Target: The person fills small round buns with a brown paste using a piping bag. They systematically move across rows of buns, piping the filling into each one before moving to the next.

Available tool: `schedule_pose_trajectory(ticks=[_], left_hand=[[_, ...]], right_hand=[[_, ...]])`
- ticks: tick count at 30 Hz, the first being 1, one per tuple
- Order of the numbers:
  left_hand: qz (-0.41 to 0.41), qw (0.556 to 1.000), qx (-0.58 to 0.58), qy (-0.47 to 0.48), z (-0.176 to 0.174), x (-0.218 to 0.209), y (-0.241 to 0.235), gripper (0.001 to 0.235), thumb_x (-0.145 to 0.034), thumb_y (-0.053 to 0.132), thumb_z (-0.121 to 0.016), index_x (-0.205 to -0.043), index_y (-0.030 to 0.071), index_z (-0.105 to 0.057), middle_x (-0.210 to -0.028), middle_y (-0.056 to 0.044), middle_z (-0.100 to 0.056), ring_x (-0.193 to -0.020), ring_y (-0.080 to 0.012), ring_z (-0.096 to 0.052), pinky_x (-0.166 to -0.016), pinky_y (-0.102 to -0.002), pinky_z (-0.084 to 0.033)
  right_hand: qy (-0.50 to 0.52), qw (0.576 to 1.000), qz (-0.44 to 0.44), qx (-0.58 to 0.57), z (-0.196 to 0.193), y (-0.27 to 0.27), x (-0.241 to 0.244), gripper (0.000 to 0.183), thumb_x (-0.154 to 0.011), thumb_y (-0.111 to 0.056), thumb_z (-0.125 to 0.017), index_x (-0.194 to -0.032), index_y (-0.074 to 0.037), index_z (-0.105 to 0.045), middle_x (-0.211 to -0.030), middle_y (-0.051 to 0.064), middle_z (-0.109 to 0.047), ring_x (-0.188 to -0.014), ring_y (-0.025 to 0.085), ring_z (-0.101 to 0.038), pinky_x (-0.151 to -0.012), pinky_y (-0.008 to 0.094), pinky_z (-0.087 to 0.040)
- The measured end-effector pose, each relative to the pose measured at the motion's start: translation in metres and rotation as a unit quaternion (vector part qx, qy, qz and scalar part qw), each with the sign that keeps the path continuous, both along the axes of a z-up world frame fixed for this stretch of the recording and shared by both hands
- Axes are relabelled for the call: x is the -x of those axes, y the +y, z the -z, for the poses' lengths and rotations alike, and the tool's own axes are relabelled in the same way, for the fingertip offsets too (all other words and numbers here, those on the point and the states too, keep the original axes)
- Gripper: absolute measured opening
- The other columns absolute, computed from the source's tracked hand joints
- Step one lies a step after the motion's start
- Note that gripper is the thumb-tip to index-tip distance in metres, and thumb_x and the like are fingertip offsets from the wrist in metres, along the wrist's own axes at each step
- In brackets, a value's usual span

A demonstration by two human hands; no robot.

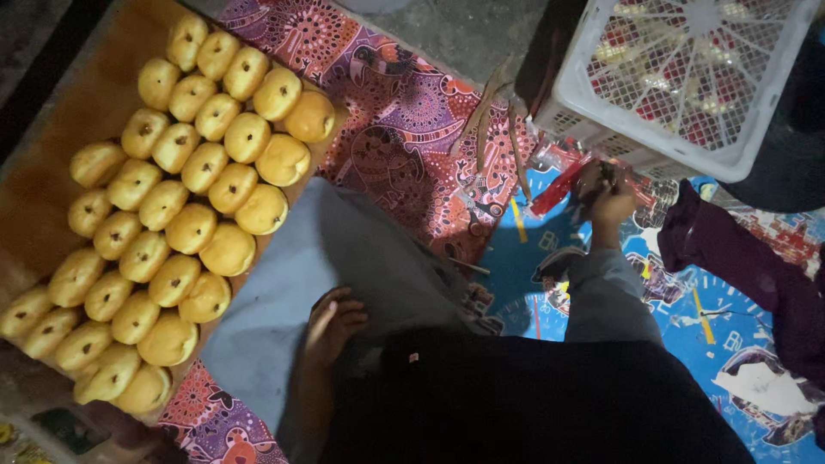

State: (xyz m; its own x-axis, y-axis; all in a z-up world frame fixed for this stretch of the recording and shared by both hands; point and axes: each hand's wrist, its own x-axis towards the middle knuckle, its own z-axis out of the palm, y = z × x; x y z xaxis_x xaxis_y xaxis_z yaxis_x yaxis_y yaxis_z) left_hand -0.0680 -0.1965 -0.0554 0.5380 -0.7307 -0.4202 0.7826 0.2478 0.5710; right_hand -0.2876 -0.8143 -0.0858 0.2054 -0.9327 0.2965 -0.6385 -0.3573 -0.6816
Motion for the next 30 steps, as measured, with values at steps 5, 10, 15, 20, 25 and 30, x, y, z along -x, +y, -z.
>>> schedule_pose_trajectory(ticks=[5, 10, 15, 20, 25, 30], left_hand=[[0.002, 1.000, 0.019, 0.017, 0.006, -0.001, 0.001, 0.046, -0.103, 0.029, -0.060, -0.139, 0.002, -0.050, -0.114, -0.023, -0.071, -0.094, -0.0364, -0.074, -0.082, -0.052, -0.061], [-0.001, 0.999, -0.034, 0.010, 0.012, -0.001, 0.006, 0.049, -0.101, 0.031, -0.060, -0.139, 0.002, -0.052, -0.110, -0.022, -0.072, -0.092, -0.0355, -0.074, -0.080, -0.049, -0.061], [0.011, 1.000, -0.006, 0.008, 0.018, -0.001, 0.005, 0.049, -0.100, 0.033, -0.060, -0.138, 0.004, -0.051, -0.112, -0.021, -0.071, -0.092, -0.0363, -0.074, -0.082, -0.051, -0.061], [0.009, 0.999, -0.035, -0.007, 0.017, 0.004, 0.005, 0.046, -0.099, 0.028, -0.060, -0.138, 0.007, -0.049, -0.119, -0.021, -0.071, -0.100, -0.0343, -0.072, -0.087, -0.049, -0.059], [0.068, 0.992, -0.061, -0.090, -0.015, -0.004, -0.031, 0.046, -0.102, 0.028, -0.060, -0.139, 0.000, -0.057, -0.124, -0.019, -0.071, -0.111, -0.0315, -0.071, -0.097, -0.046, -0.057], [0.067, 0.930, -0.210, -0.293, -0.093, -0.005, -0.075, 0.041, -0.104, 0.032, -0.059, -0.137, 0.007, -0.060, -0.121, -0.005, -0.069, -0.111, -0.0164, -0.065, -0.095, -0.032, -0.053]], right_hand=[[-0.067, 0.994, -0.052, 0.068, 0.007, 0.004, 0.001, 0.033, -0.095, -0.012, -0.063, -0.126, -0.003, -0.072, -0.121, 0.017, -0.071, -0.111, 0.034, -0.066, -0.100, 0.043, -0.047], [0.058, 0.978, 0.130, 0.153, 0.030, 0.046, -0.019, 0.060, -0.086, -0.017, -0.073, -0.138, 0.009, -0.058, -0.128, 0.028, -0.065, -0.118, 0.043, -0.061, -0.105, 0.048, -0.048], [0.154, 0.962, 0.179, 0.136, 0.053, 0.082, -0.056, 0.077, -0.060, -0.046, -0.086, -0.098, 0.019, -0.067, -0.089, 0.035, -0.068, -0.078, 0.052, -0.068, -0.065, 0.056, -0.056], [-0.195, 0.947, 0.063, -0.248, 0.028, 0.076, -0.082, 0.046, -0.078, -0.033, -0.077, -0.106, 0.002, -0.064, -0.088, 0.019, -0.066, -0.072, 0.036, -0.065, -0.063, 0.047, -0.055], [-0.544, 0.637, -0.195, -0.510, -0.036, 0.152, -0.105, 0.033, -0.087, -0.018, -0.068, -0.119, -0.013, -0.059, -0.090, 0.006, -0.063, -0.065, 0.023, -0.060, -0.058, 0.039, -0.055], [-0.449, 0.596, -0.351, -0.566, -0.119, 0.276, -0.166, 0.033, -0.093, -0.007, -0.064, -0.123, -0.018, -0.056, -0.093, 0.000, -0.062, -0.067, 0.014, -0.059, -0.059, 0.033, -0.054]])
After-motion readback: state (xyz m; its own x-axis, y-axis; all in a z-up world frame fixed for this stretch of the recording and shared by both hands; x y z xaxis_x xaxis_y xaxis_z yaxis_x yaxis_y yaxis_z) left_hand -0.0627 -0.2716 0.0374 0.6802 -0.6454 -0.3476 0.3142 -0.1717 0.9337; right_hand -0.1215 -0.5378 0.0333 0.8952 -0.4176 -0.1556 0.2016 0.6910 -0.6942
